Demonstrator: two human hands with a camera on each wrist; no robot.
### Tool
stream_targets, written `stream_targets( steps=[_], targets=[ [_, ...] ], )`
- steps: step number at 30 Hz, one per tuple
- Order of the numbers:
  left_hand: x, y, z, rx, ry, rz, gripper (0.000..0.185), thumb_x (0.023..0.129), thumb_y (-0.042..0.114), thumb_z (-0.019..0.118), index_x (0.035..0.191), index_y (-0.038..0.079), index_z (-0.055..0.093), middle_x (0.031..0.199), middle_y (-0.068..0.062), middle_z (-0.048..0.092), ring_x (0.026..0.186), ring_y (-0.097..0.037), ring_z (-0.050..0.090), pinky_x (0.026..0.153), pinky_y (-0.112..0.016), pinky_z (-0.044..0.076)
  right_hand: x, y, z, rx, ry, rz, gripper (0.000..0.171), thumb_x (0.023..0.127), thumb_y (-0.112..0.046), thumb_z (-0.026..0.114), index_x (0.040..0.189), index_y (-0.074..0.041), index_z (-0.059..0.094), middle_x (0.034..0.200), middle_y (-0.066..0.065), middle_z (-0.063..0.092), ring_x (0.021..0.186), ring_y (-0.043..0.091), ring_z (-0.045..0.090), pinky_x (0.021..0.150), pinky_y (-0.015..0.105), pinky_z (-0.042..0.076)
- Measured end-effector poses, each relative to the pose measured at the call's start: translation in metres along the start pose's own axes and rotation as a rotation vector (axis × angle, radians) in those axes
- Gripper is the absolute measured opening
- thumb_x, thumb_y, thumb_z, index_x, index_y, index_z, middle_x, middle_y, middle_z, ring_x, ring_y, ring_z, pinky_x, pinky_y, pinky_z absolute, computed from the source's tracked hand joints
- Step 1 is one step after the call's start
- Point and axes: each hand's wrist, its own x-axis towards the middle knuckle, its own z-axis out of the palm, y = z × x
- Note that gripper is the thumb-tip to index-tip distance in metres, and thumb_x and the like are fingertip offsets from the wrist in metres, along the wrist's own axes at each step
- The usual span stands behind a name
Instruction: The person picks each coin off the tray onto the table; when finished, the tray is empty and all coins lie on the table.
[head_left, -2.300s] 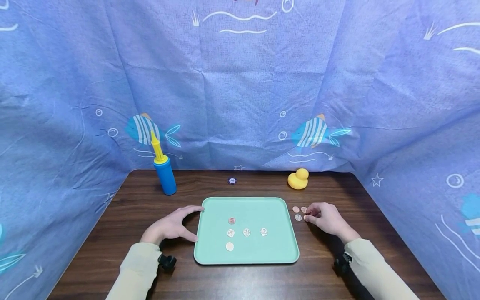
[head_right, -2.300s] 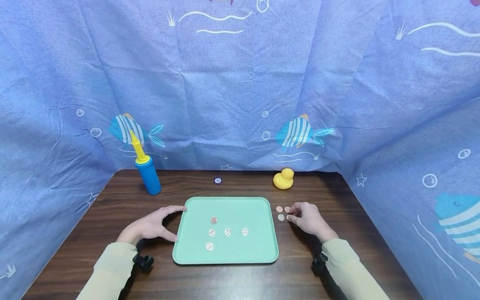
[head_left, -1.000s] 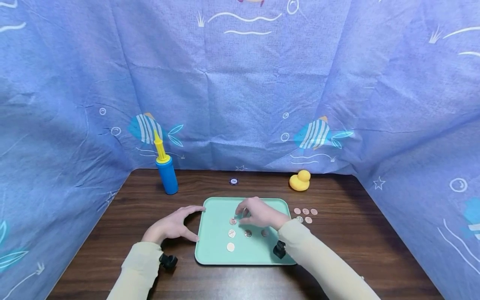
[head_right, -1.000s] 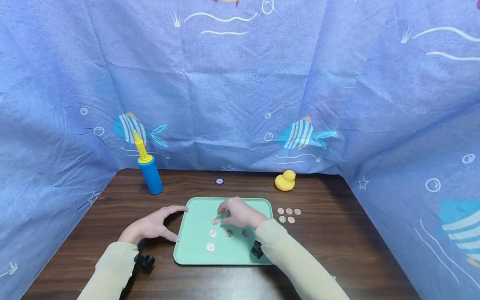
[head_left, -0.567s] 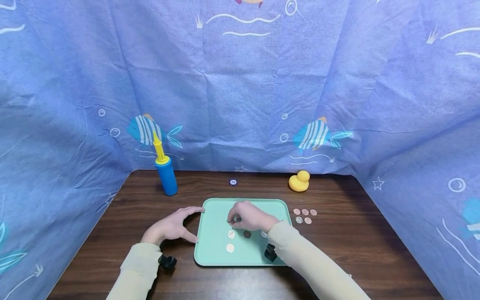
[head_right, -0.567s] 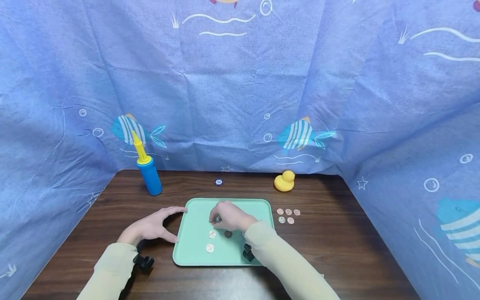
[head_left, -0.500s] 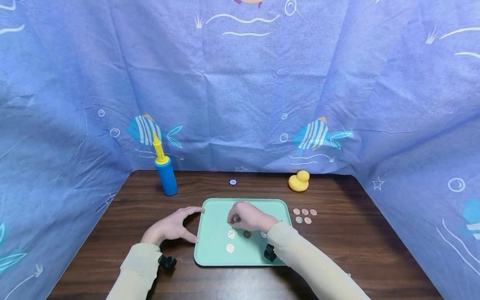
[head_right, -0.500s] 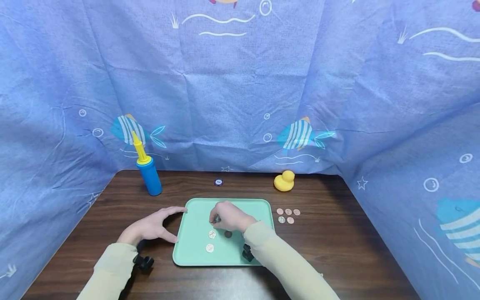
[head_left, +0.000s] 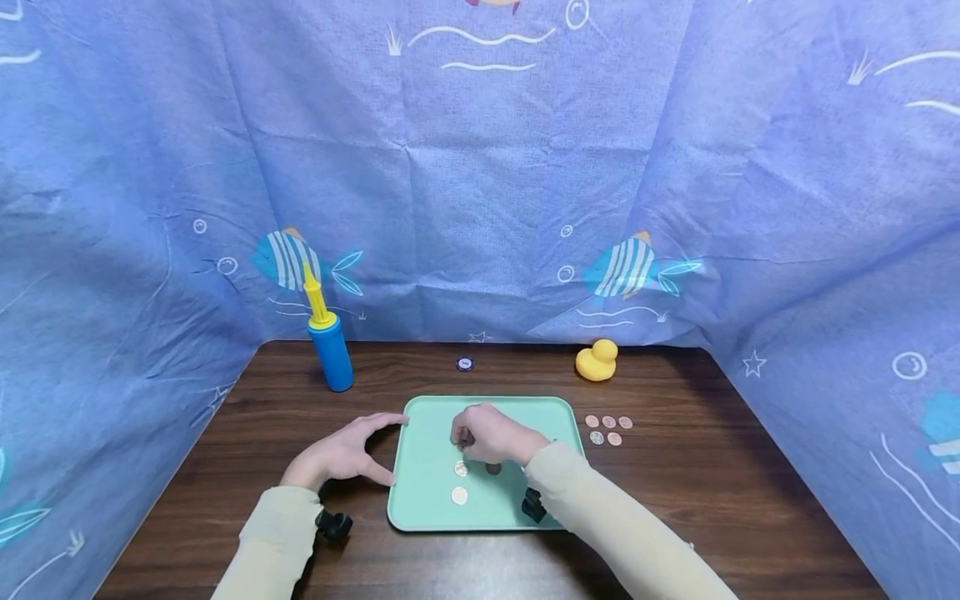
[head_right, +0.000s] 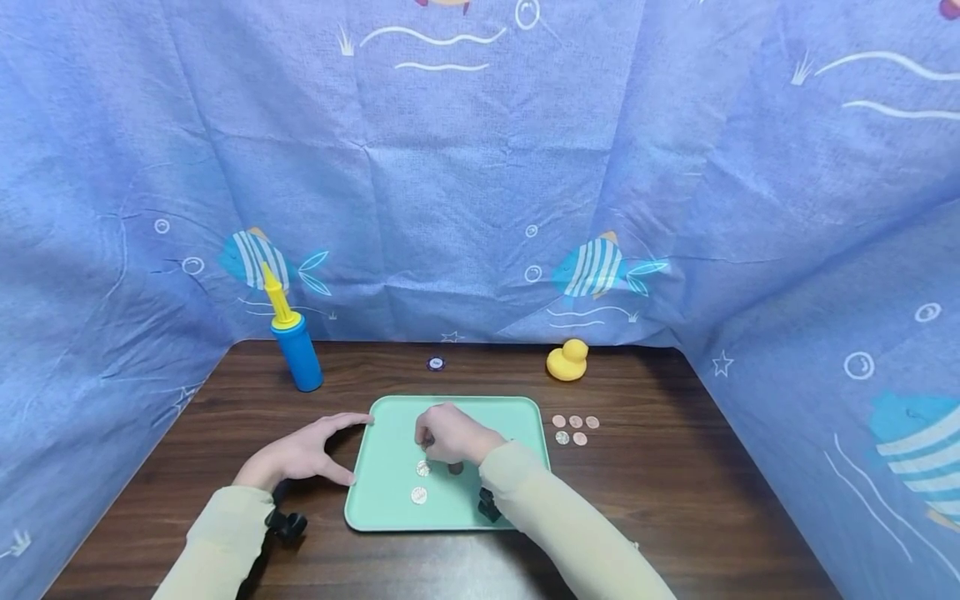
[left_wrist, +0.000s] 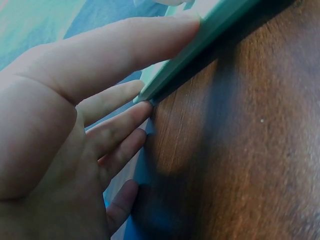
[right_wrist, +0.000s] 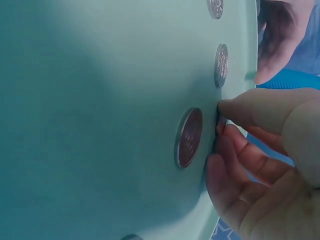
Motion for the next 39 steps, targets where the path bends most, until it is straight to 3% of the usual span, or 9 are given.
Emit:
stream_targets(
  steps=[9,16,22,32,39],
  targets=[
    [0.001,0.003,-0.001,0.014,0.000,0.020,0.096,0.075,0.031,0.097,0.157,0.024,0.049,0.167,-0.015,0.035,0.153,-0.044,0.026,0.116,-0.072,0.029,0.002,-0.001,-0.002,-0.003,-0.037,0.058,0.016,0.090,0.002,0.075,0.100,-0.011,0.077,0.087,-0.007,0.067,0.082,0.005,0.058,0.078,0.021,0.053],
    [0.002,0.003,-0.001,0.022,-0.003,0.023,0.096,0.075,0.032,0.097,0.158,0.023,0.048,0.167,-0.016,0.035,0.153,-0.044,0.026,0.116,-0.072,0.030,0.000,0.001,-0.003,0.010,-0.003,-0.014,0.018,0.089,0.006,0.074,0.092,-0.011,0.079,0.083,-0.005,0.070,0.075,0.004,0.055,0.073,0.018,0.052],
    [0.001,0.002,-0.001,0.026,0.000,0.015,0.096,0.074,0.031,0.097,0.157,0.024,0.049,0.167,-0.016,0.035,0.153,-0.044,0.027,0.116,-0.072,0.030,-0.005,0.003,-0.002,0.026,0.034,-0.068,0.014,0.090,0.003,0.079,0.093,-0.010,0.082,0.086,-0.002,0.076,0.078,0.002,0.064,0.074,0.016,0.053],
    [0.000,0.001,0.001,0.032,0.000,-0.002,0.096,0.073,0.033,0.098,0.157,0.027,0.050,0.167,-0.014,0.036,0.153,-0.043,0.027,0.115,-0.073,0.030,-0.022,0.013,-0.008,0.144,0.058,-0.020,0.005,0.096,-0.008,0.078,0.093,-0.011,0.079,0.087,-0.006,0.075,0.082,0.001,0.066,0.080,0.023,0.056],
    [0.000,0.002,0.001,0.033,0.002,-0.005,0.096,0.073,0.032,0.098,0.156,0.027,0.050,0.166,-0.015,0.036,0.153,-0.044,0.027,0.115,-0.073,0.030,-0.043,0.025,-0.022,0.219,0.106,0.005,0.003,0.095,-0.006,0.078,0.097,-0.008,0.078,0.087,-0.005,0.073,0.081,0.003,0.065,0.079,0.026,0.056]
  ],
)
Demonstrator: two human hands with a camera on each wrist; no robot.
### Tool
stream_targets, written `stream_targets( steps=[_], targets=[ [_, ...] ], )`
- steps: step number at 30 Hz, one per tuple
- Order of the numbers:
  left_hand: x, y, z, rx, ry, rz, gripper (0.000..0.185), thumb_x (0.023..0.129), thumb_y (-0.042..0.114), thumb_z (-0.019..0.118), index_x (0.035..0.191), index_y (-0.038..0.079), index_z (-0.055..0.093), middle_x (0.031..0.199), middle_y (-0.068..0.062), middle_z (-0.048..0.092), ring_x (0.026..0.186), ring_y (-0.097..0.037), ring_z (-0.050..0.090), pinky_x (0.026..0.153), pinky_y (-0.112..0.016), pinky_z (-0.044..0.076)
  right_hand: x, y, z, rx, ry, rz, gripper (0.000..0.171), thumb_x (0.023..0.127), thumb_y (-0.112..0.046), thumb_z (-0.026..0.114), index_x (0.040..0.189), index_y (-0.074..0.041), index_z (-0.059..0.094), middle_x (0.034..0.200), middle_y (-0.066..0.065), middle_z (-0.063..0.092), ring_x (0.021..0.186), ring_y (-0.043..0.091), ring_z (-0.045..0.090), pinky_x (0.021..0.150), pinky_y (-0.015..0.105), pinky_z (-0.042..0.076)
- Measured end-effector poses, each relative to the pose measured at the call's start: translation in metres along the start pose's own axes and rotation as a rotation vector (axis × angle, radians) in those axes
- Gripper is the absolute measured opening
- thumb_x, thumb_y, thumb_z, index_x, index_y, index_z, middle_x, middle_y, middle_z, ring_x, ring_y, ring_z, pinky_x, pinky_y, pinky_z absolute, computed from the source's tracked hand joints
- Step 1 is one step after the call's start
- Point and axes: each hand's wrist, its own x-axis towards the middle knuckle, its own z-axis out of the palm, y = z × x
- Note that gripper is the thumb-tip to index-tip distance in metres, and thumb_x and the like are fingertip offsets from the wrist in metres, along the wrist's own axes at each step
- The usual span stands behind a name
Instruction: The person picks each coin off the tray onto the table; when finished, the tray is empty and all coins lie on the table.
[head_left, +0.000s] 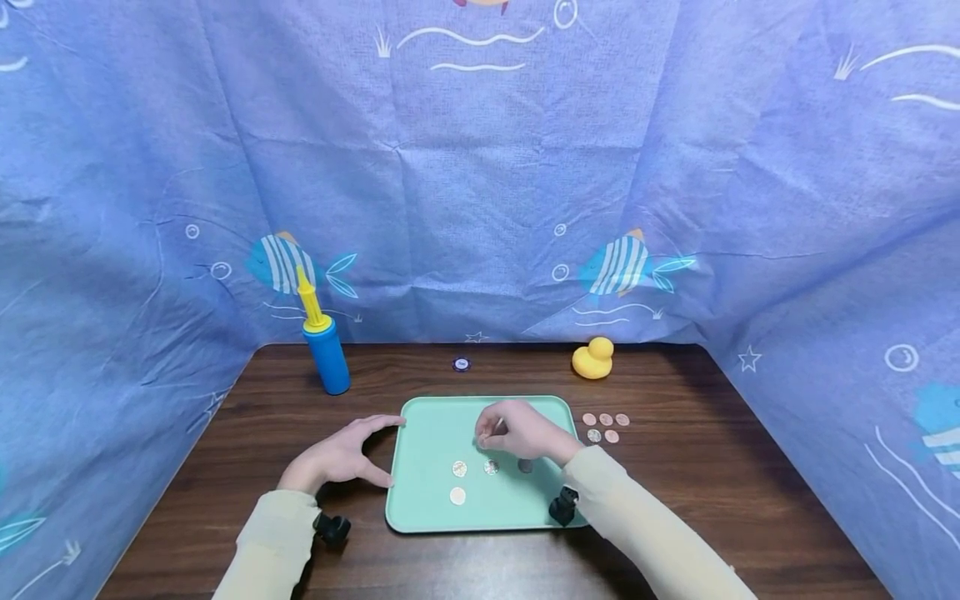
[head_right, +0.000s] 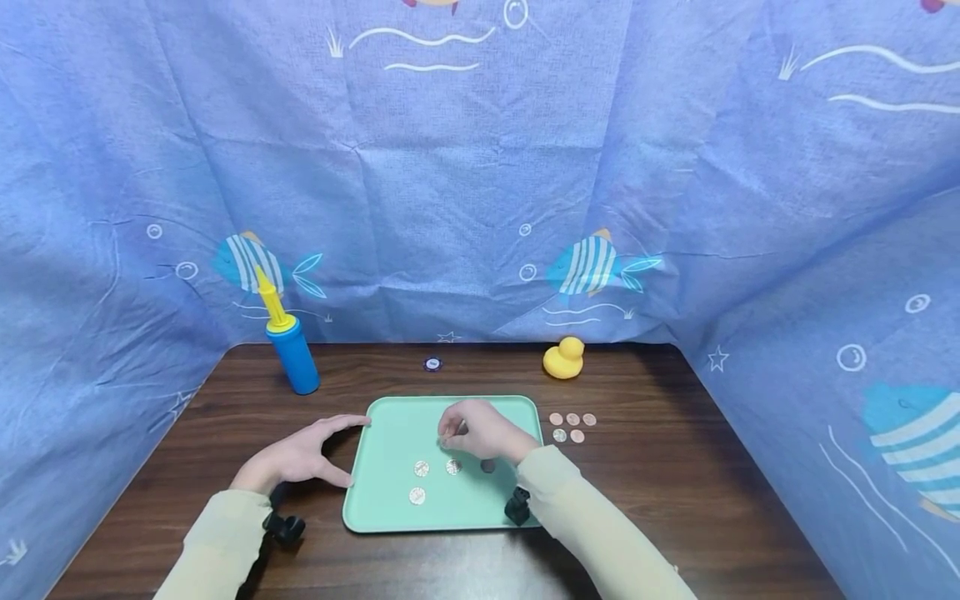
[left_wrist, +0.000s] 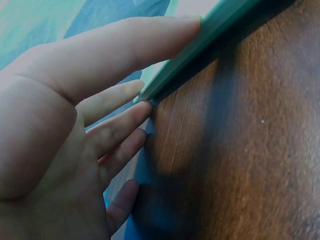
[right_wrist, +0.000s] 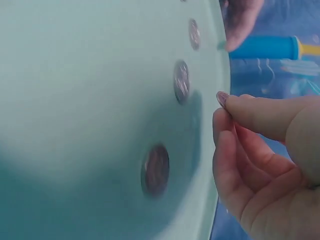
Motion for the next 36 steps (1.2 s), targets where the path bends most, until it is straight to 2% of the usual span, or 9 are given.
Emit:
stream_targets(
  steps=[6,12,20,27,33,36],
  targets=[
    [-0.001,-0.001,0.000,0.002,0.001,-0.002,0.096,0.074,0.032,0.097,0.157,0.027,0.050,0.166,-0.015,0.036,0.152,-0.044,0.027,0.115,-0.073,0.029,-0.019,0.019,-0.019,0.049,0.048,0.015,0.005,0.093,-0.005,0.079,0.097,-0.007,0.078,0.087,-0.004,0.074,0.079,0.003,0.067,0.076,0.024,0.058],
    [-0.001,-0.001,0.000,-0.002,0.003,-0.009,0.096,0.073,0.032,0.098,0.156,0.029,0.050,0.167,-0.015,0.035,0.153,-0.044,0.026,0.115,-0.074,0.029,-0.040,0.037,-0.037,0.067,0.075,0.041,0.006,0.093,-0.007,0.081,0.098,-0.009,0.078,0.087,-0.005,0.073,0.081,0.007,0.067,0.077,0.027,0.060],
    [-0.001,-0.001,0.000,-0.020,-0.001,-0.006,0.096,0.073,0.031,0.097,0.157,0.029,0.050,0.168,-0.015,0.034,0.154,-0.044,0.024,0.115,-0.074,0.028,-0.070,0.056,-0.061,0.114,0.101,0.117,0.011,0.092,-0.009,0.082,0.102,-0.010,0.077,0.091,-0.002,0.074,0.085,0.014,0.068,0.078,0.027,0.059],
    [-0.001,-0.001,-0.001,-0.023,-0.002,-0.003,0.096,0.073,0.031,0.097,0.157,0.029,0.050,0.168,-0.015,0.034,0.154,-0.044,0.024,0.116,-0.074,0.028,-0.097,0.075,-0.076,0.179,0.145,0.184,0.014,0.091,-0.006,0.081,0.104,-0.005,0.075,0.092,0.007,0.074,0.078,0.019,0.068,0.061,0.030,0.057],
    [-0.001,-0.001,0.000,-0.015,0.002,0.009,0.097,0.074,0.032,0.097,0.157,0.027,0.049,0.168,-0.015,0.034,0.154,-0.044,0.025,0.115,-0.074,0.029,-0.120,0.086,-0.085,0.149,0.181,0.215,0.013,0.092,-0.004,0.080,0.105,-0.004,0.076,0.092,0.007,0.073,0.081,0.017,0.068,0.068,0.028,0.058],
    [-0.001,0.000,0.000,-0.013,0.001,0.009,0.097,0.074,0.032,0.097,0.157,0.027,0.049,0.168,-0.015,0.033,0.154,-0.044,0.025,0.115,-0.073,0.029,-0.131,0.093,-0.086,0.115,0.208,0.203,0.014,0.091,-0.002,0.080,0.105,-0.003,0.076,0.092,0.006,0.073,0.083,0.016,0.067,0.074,0.027,0.059]
  ],
)
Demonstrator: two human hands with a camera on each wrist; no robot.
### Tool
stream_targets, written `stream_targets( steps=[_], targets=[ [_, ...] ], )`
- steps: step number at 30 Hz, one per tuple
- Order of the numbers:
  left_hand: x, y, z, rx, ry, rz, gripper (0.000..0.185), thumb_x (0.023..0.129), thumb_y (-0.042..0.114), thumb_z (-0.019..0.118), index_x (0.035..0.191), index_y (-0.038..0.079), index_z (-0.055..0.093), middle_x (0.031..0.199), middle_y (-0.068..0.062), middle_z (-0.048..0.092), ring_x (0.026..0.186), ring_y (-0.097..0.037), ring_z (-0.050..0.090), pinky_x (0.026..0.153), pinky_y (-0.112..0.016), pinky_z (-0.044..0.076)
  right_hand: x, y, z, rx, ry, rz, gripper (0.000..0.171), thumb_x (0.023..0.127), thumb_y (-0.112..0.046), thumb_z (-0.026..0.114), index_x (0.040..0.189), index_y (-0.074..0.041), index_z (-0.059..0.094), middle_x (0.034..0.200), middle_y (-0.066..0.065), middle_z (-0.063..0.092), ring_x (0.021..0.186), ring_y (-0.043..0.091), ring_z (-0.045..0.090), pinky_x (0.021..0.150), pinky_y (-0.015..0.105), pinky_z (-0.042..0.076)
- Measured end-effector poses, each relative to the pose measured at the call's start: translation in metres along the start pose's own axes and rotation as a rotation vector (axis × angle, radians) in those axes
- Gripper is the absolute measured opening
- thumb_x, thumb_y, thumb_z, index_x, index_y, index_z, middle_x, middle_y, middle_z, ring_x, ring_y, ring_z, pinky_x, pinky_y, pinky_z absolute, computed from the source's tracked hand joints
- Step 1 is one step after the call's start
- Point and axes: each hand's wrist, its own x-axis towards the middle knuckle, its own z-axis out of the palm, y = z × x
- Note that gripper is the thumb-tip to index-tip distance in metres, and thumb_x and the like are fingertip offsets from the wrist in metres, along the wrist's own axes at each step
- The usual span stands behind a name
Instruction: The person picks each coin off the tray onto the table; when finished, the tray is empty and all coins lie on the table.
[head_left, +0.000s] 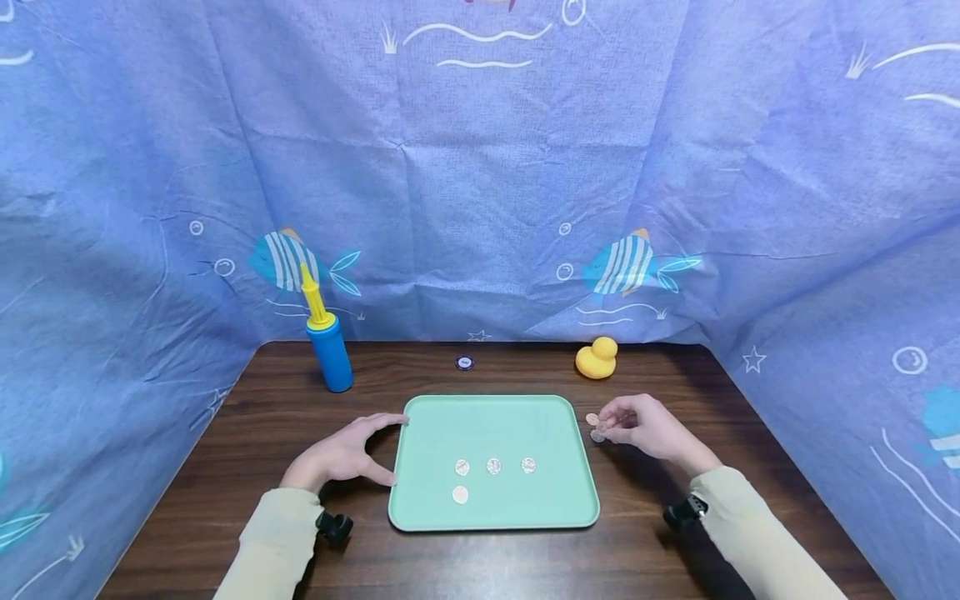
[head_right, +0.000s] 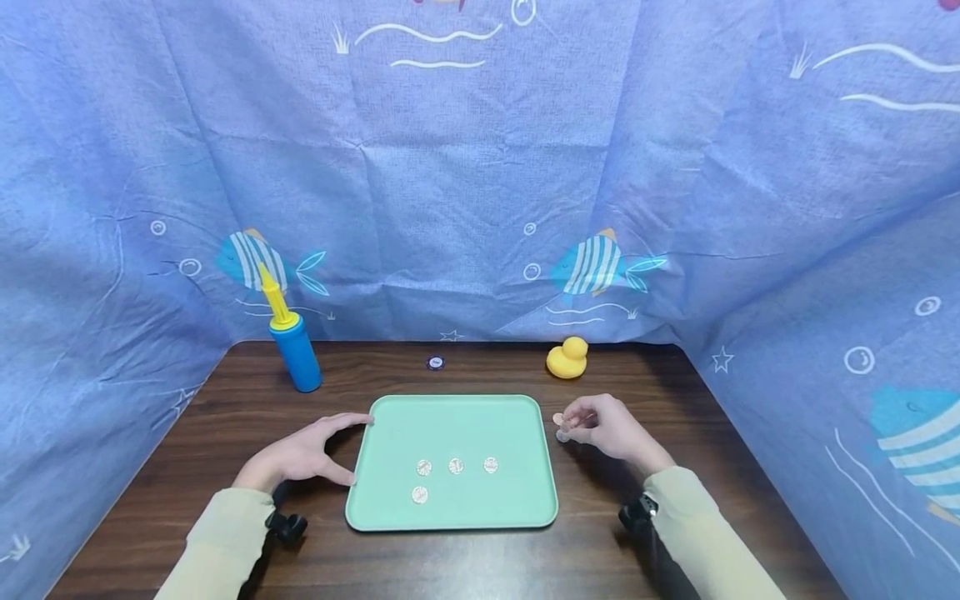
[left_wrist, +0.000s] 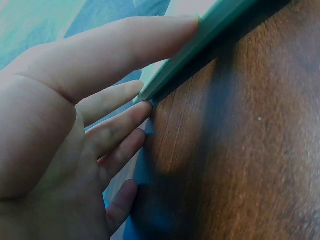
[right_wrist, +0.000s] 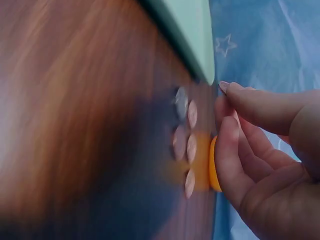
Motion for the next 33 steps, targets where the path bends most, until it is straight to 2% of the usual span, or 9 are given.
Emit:
stream_targets(
  steps=[7,13,20,26,33],
  targets=[
    [0.001,0.000,-0.001,-0.001,-0.002,0.001,0.097,0.074,0.033,0.097,0.158,0.027,0.049,0.168,-0.015,0.033,0.154,-0.044,0.025,0.115,-0.072,0.031,-0.015,0.022,-0.006,-0.036,0.058,-0.017,0.018,0.086,0.005,0.080,0.103,0.001,0.075,0.088,0.004,0.075,0.080,0.010,0.069,0.074,0.024,0.058],
    [0.001,-0.001,-0.002,0.002,-0.002,-0.009,0.097,0.073,0.034,0.097,0.157,0.029,0.049,0.168,-0.015,0.033,0.154,-0.044,0.024,0.114,-0.073,0.031,-0.019,0.039,-0.008,-0.149,0.107,-0.005,0.021,0.080,0.010,0.082,0.095,-0.003,0.076,0.085,0.001,0.072,0.078,0.004,0.065,0.072,0.025,0.059],
    [0.000,0.000,-0.001,0.002,-0.002,-0.010,0.097,0.073,0.035,0.097,0.157,0.029,0.049,0.168,-0.015,0.034,0.154,-0.044,0.025,0.114,-0.072,0.032,-0.023,0.046,-0.009,-0.241,0.125,0.024,0.010,0.087,-0.004,0.084,0.091,-0.008,0.075,0.081,-0.005,0.072,0.072,0.003,0.065,0.068,0.026,0.057],
    [0.000,0.002,-0.001,0.013,0.001,-0.014,0.097,0.073,0.035,0.097,0.158,0.028,0.049,0.168,-0.015,0.034,0.154,-0.044,0.026,0.114,-0.073,0.032,-0.023,0.047,-0.008,-0.299,0.136,0.011,0.009,0.086,-0.004,0.083,0.091,-0.007,0.077,0.079,-0.005,0.072,0.069,0.003,0.063,0.066,0.028,0.054],
    [0.000,0.002,-0.001,0.021,0.005,-0.016,0.098,0.073,0.035,0.097,0.158,0.027,0.049,0.167,-0.015,0.035,0.153,-0.045,0.026,0.113,-0.072,0.033,-0.024,0.048,-0.009,-0.324,0.128,0.052,0.007,0.088,-0.007,0.083,0.091,-0.010,0.077,0.079,-0.007,0.071,0.070,0.003,0.063,0.068,0.028,0.054]
  ],
)
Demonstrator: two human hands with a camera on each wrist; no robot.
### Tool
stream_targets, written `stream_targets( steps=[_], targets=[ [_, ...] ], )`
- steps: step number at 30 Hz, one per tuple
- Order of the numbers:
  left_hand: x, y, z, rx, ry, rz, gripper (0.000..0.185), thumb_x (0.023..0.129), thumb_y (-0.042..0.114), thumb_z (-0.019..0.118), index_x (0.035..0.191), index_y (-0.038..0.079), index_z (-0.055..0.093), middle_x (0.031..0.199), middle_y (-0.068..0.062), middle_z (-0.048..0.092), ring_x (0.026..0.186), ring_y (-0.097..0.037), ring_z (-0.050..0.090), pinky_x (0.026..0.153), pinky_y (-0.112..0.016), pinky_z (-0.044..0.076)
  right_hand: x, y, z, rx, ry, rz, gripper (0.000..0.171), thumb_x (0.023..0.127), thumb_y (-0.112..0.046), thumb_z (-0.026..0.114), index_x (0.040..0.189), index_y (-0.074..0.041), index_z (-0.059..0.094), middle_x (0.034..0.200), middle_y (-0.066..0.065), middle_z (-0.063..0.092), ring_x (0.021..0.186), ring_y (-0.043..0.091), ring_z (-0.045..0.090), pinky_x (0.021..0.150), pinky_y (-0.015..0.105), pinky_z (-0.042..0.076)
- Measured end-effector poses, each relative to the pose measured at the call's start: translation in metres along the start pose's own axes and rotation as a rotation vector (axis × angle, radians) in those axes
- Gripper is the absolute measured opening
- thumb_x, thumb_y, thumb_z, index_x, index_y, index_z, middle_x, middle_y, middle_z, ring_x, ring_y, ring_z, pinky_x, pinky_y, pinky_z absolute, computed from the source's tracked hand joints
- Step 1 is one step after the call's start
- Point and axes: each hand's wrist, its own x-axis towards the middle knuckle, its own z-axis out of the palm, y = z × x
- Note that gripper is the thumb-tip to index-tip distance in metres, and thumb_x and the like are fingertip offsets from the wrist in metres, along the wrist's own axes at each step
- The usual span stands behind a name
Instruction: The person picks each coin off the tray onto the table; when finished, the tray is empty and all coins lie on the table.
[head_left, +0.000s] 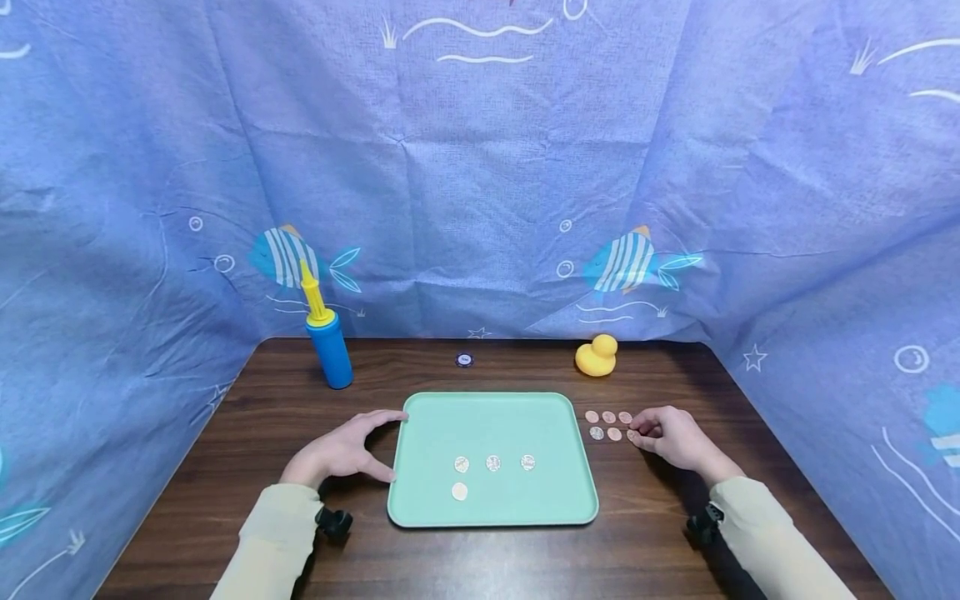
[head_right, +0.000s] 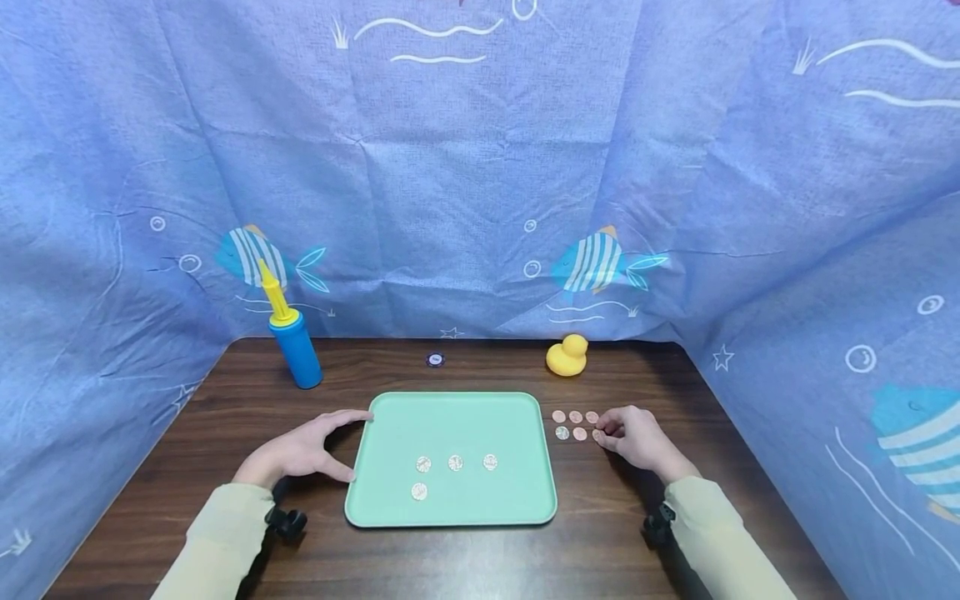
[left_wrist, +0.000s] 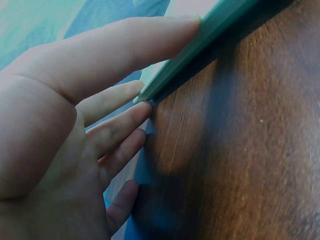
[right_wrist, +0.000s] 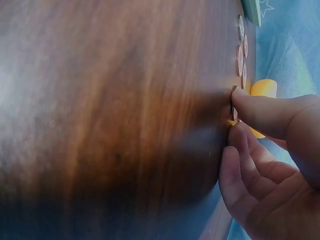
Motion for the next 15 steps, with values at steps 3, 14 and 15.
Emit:
stream_targets(
  steps=[3,14,15],
  targets=[
    [0.0005,-0.0007,-0.0001,0.002,-0.002,0.003,0.098,0.073,0.035,0.097,0.158,0.027,0.049,0.167,-0.016,0.034,0.153,-0.045,0.026,0.114,-0.072,0.033,0.0006,-0.0001,-0.0007,-0.007,-0.003,-0.004,0.007,0.088,-0.008,0.083,0.091,-0.010,0.077,0.079,-0.007,0.071,0.070,0.003,0.063,0.068,0.029,0.054],
    [0.0009,-0.0018,0.0006,-0.003,0.002,0.006,0.098,0.073,0.035,0.097,0.158,0.027,0.049,0.167,-0.016,0.035,0.153,-0.044,0.026,0.114,-0.072,0.032,0.0014,0.0007,0.0021,-0.021,0.001,0.012,0.008,0.089,-0.012,0.083,0.089,-0.012,0.075,0.078,-0.007,0.069,0.070,0.006,0.061,0.067,0.029,0.052],
    [0.0010,-0.0018,0.0006,-0.003,0.002,0.007,0.098,0.073,0.035,0.097,0.158,0.027,0.049,0.167,-0.016,0.035,0.154,-0.044,0.026,0.114,-0.072,0.032,0.0014,0.0005,0.0020,-0.022,-0.001,0.014,0.008,0.089,-0.012,0.083,0.090,-0.012,0.075,0.078,-0.007,0.068,0.070,0.006,0.061,0.067,0.030,0.052]
  ],
)
